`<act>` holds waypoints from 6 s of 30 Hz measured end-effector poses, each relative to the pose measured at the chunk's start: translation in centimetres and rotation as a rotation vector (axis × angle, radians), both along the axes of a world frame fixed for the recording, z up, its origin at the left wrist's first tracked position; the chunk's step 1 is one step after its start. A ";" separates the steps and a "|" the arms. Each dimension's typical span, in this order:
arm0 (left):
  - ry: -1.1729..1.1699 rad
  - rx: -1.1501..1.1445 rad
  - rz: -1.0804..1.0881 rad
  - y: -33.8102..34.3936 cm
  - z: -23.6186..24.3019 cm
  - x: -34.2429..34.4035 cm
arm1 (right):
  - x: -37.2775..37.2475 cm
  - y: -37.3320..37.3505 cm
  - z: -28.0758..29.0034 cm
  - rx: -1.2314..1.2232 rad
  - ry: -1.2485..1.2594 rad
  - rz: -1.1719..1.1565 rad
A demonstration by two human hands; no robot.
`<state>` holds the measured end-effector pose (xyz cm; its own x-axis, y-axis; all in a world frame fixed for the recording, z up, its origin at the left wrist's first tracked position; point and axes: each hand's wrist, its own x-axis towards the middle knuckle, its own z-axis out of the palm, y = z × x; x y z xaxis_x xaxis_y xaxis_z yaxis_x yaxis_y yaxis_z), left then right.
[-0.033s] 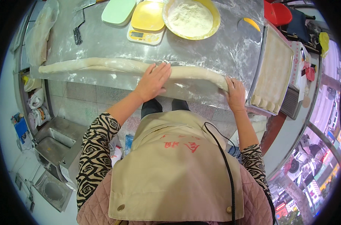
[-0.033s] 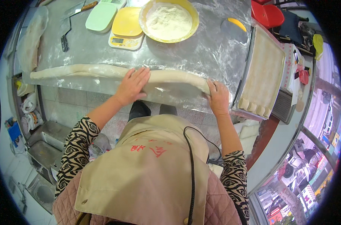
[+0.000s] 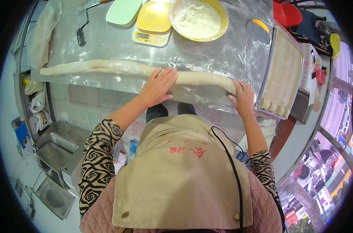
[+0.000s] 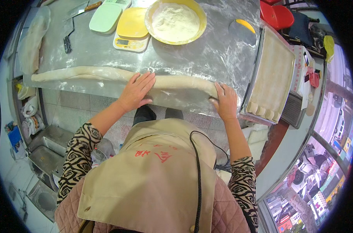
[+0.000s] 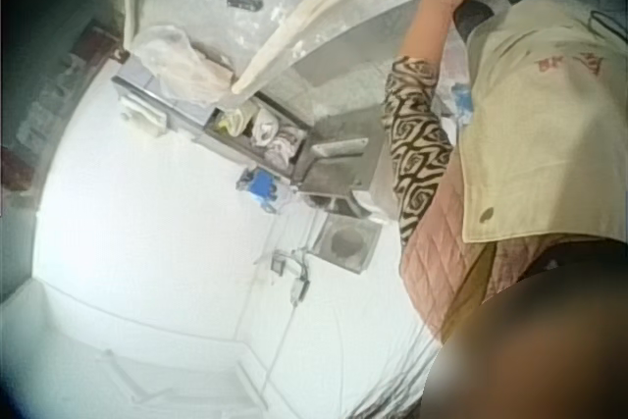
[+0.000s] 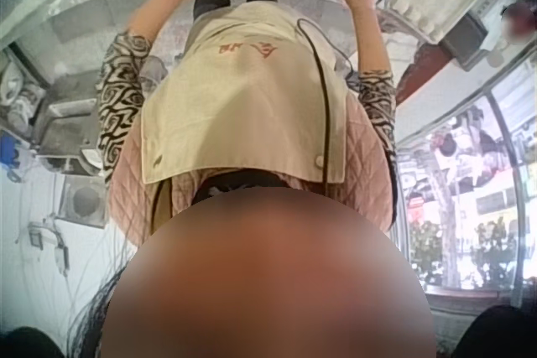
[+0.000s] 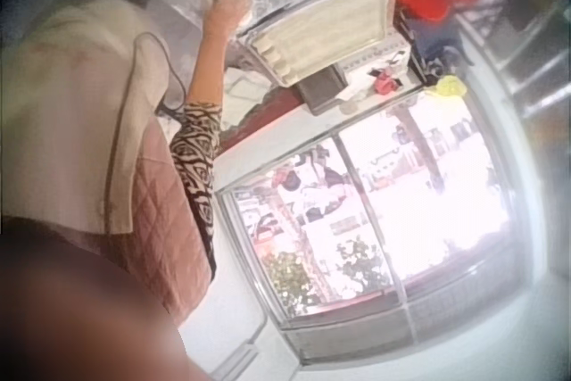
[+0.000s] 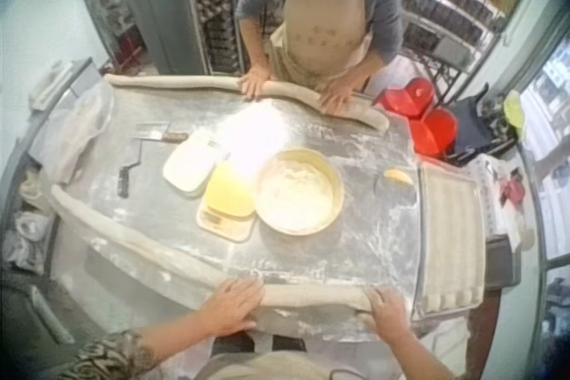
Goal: The person arranges small dough pieces on a tray, covers them with a cloth, then kneads and rolls a long dough log on a floured metal table. The person uses a knife to cut the log into smaller pieces.
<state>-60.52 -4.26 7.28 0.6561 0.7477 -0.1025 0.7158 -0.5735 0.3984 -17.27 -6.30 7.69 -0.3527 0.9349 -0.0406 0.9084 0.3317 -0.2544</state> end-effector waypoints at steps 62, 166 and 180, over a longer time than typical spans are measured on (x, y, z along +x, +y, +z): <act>0.006 0.369 0.554 4.1 -1.2 -35.3 | -39.1 8.4 -1.4 -0.131 0.115 0.133; -0.056 -0.048 -0.217 9.1 -2.8 -21.6 | -8.5 0.4 -0.2 -0.230 -0.287 -0.160; -0.100 -0.104 -0.263 7.8 -2.0 -12.4 | 2.6 -1.9 -0.1 -0.123 -0.360 -0.224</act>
<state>-72.96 3.57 5.27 0.8367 0.5393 -0.0950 0.5022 -0.6865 0.5259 -14.67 -8.16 7.59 -0.0852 0.9672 -0.2393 0.9924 0.1037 0.0659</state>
